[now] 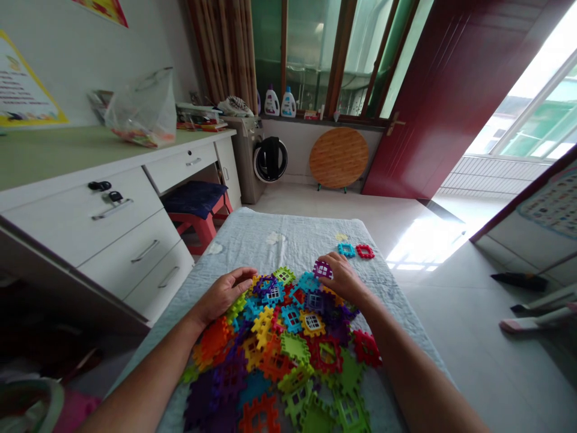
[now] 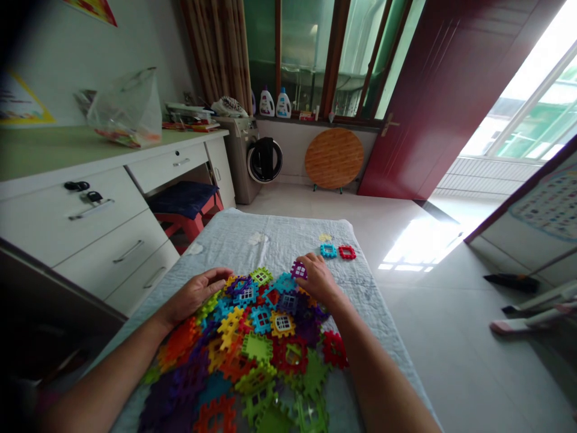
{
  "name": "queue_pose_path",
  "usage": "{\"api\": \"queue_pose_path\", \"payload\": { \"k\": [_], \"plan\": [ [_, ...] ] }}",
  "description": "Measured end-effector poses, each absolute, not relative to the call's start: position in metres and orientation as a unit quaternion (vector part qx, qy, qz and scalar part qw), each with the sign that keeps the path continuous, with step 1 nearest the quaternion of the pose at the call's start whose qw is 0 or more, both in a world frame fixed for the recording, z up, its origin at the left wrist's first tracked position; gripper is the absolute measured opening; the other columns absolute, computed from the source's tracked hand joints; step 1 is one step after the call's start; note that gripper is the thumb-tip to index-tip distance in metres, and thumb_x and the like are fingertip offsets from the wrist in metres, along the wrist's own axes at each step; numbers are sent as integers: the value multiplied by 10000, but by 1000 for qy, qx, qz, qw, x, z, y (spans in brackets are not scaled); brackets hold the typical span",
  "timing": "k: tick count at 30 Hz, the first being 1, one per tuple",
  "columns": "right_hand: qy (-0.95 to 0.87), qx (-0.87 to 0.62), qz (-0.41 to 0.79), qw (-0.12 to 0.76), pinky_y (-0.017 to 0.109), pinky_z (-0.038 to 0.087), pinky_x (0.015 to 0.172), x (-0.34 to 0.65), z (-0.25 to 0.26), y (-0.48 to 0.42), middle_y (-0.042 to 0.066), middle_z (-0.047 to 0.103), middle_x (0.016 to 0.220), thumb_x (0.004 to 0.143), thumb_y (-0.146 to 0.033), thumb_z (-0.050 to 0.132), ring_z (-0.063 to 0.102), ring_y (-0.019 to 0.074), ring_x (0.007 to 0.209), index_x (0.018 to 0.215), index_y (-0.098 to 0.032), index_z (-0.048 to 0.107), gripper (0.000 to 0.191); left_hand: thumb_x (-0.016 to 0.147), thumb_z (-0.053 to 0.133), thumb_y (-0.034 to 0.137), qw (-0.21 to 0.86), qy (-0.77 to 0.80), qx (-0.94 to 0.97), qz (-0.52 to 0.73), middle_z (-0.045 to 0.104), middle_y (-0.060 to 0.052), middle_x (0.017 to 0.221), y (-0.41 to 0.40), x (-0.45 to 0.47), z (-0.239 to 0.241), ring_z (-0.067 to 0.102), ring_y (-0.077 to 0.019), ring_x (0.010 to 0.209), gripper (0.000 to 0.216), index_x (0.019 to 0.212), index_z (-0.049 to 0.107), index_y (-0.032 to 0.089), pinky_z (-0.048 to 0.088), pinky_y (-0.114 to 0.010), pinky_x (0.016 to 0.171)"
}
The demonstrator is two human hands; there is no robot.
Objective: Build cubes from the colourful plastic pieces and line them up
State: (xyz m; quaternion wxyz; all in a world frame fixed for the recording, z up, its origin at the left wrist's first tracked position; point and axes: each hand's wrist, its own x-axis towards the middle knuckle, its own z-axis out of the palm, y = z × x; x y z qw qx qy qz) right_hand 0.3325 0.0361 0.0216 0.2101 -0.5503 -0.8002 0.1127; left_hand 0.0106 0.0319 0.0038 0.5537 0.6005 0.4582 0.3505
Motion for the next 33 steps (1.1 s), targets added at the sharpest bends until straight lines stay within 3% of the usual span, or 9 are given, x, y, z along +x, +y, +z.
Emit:
{"api": "queue_pose_path", "payload": {
  "k": [7, 11, 17, 20, 25, 29, 33],
  "plan": [
    [-783, -558, 187, 201, 330, 391, 846, 344, 17, 42, 66, 573, 992, 744, -265, 658, 531, 191, 910, 999, -189, 642, 267, 734, 635, 526, 537, 466, 611, 347, 674, -85, 1105, 32, 11, 6, 610, -267, 1035, 488, 1076, 617, 179, 479, -363, 900],
    [-775, -561, 208, 204, 290, 421, 735, 354, 37, 38, 54, 601, 932, 761, -314, 634, 557, 166, 820, 960, -181, 643, 240, 739, 624, 535, 533, 469, 617, 340, 668, -88, 1111, 31, 11, 7, 600, -274, 1051, 504, 1092, 609, 176, 470, -383, 920],
    [-806, -485, 337, 44, 220, 383, 577, 353, 69, 20, -5, 637, 783, 706, -251, 652, 544, 115, 659, 937, -186, 635, 240, 739, 619, 543, 527, 474, 621, 335, 680, -85, 1083, 29, 12, 11, 615, -274, 1015, 506, 1093, 610, 181, 476, -385, 906],
    [-817, -497, 291, 16, 224, 369, 587, 347, 71, 15, 12, 635, 820, 689, -215, 647, 534, 122, 685, 935, -174, 630, 250, 746, 613, 539, 527, 472, 625, 330, 682, -76, 1075, 29, 12, 11, 615, -267, 1011, 494, 1092, 604, 186, 477, -377, 903],
    [-818, -553, 157, -12, 244, 302, 557, 351, 62, 18, 24, 608, 724, 674, -159, 615, 498, 138, 658, 764, -169, 630, 92, 758, 611, 524, 530, 468, 626, 330, 679, -74, 1075, 29, 11, 9, 615, -262, 1009, 472, 1090, 600, 188, 471, -374, 912],
    [-787, -590, 168, -60, 239, 306, 528, 358, 57, 20, 20, 611, 722, 626, -178, 661, 510, 143, 636, 749, -185, 635, 126, 751, 611, 533, 528, 471, 625, 329, 678, -80, 1072, 29, 12, 9, 611, -275, 1009, 486, 1091, 599, 186, 473, -395, 910],
    [-786, -578, 213, -47, 233, 348, 544, 363, 59, 20, 20, 619, 773, 622, -202, 685, 536, 147, 666, 867, -188, 641, 249, 758, 604, 532, 529, 473, 627, 323, 674, -80, 1077, 29, 12, 9, 610, -269, 1010, 484, 1098, 593, 188, 472, -388, 910]
  ]
}}
